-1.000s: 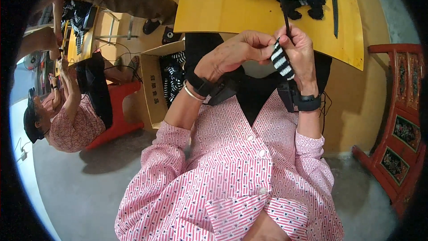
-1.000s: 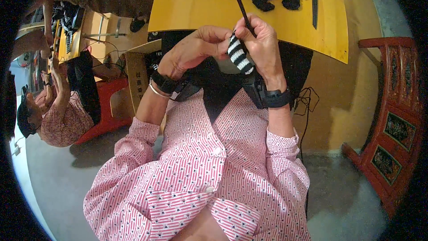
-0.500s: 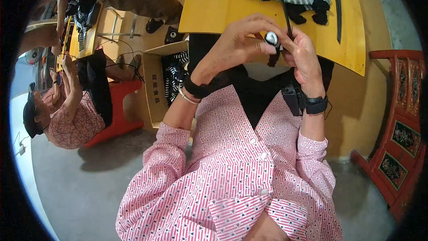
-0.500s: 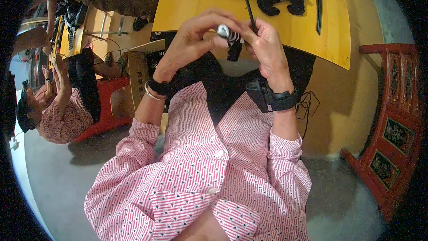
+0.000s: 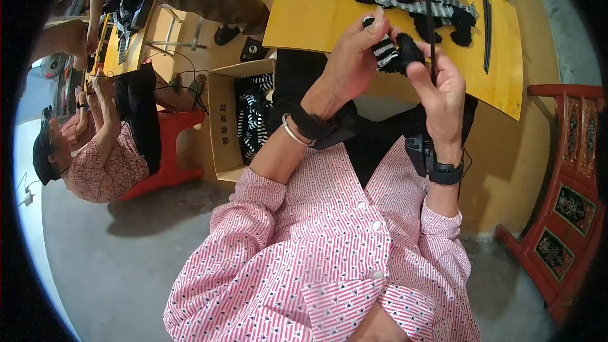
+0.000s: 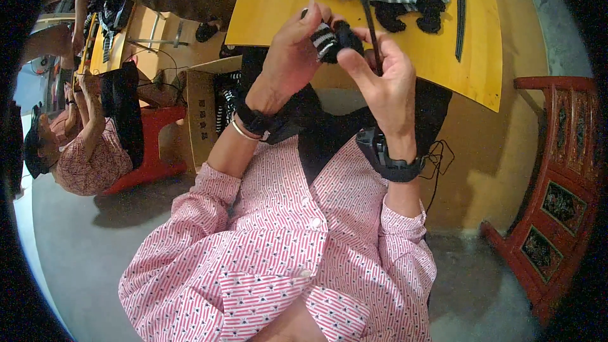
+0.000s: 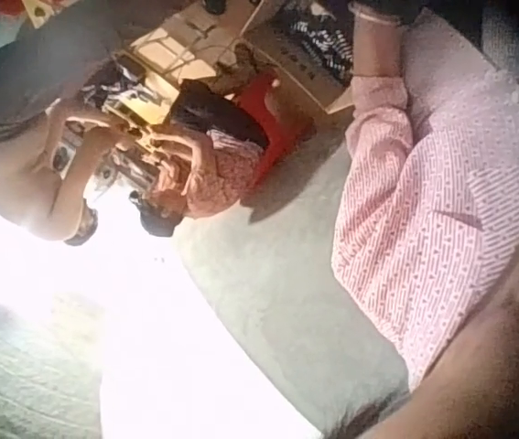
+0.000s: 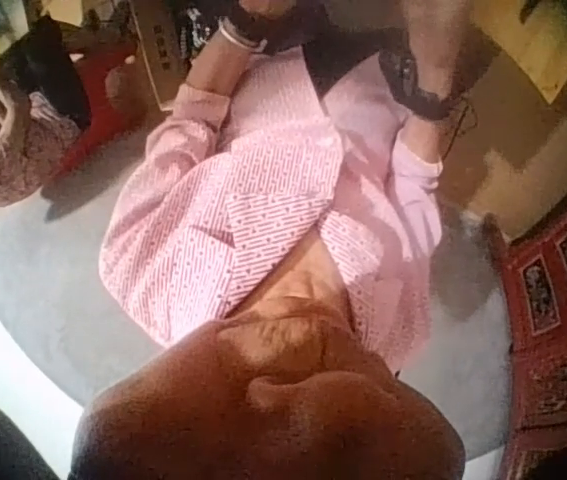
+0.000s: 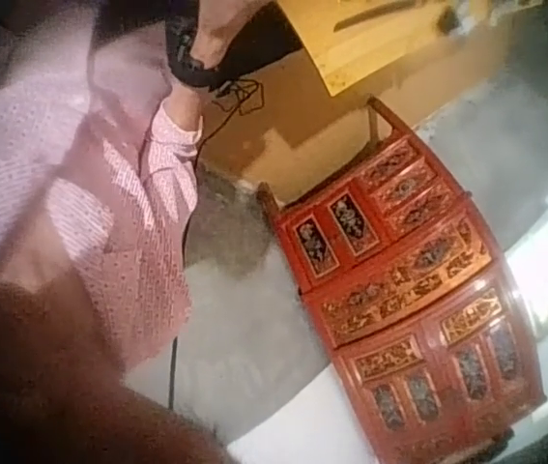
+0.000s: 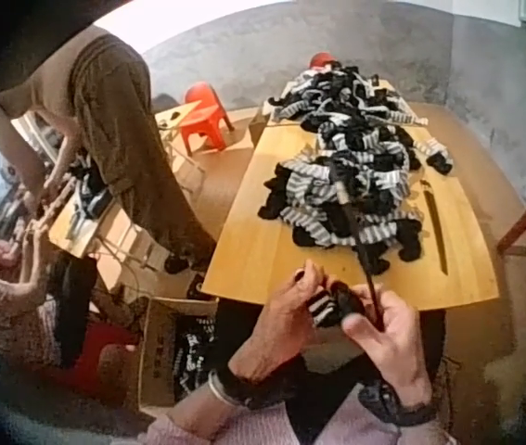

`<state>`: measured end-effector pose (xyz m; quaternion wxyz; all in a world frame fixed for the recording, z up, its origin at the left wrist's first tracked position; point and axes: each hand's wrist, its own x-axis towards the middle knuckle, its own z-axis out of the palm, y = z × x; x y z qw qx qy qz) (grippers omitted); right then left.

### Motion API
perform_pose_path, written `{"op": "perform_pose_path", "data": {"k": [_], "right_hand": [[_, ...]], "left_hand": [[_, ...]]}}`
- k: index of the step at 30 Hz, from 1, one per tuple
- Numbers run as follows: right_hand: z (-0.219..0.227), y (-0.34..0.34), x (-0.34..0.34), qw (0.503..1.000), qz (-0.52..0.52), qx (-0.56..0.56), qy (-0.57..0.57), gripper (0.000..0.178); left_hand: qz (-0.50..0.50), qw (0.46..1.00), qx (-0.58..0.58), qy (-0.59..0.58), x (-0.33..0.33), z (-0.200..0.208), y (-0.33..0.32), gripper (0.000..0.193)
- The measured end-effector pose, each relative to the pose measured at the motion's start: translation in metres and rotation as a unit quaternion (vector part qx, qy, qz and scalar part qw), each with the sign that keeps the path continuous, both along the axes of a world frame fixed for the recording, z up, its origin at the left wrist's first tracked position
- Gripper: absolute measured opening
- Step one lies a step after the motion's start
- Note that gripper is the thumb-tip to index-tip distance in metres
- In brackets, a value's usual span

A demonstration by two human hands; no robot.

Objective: Turning striped fabric tubes inside out using a thin metal rod.

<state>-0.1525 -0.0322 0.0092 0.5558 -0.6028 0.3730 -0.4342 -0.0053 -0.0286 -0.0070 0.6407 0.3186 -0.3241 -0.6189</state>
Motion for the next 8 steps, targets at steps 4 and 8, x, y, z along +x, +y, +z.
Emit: {"op": "perform_pose_path", "data": {"k": [4, 8], "right_hand": [[-0.0083, -0.0021, 0.0084, 0.997, -0.022, 0.063, -0.040, 0.018], [-0.0046, -0.0002, 0.0110, 0.981, 0.002, 0.184, -0.067, 0.018]], "left_hand": [[-0.021, 0.993, -0.011, 0.116, -0.0031, 0.0020, -0.0020, 0.029], [0.005, 0.961, 0.056, 0.272, -0.0069, 0.0055, -0.0053, 0.027]]}}
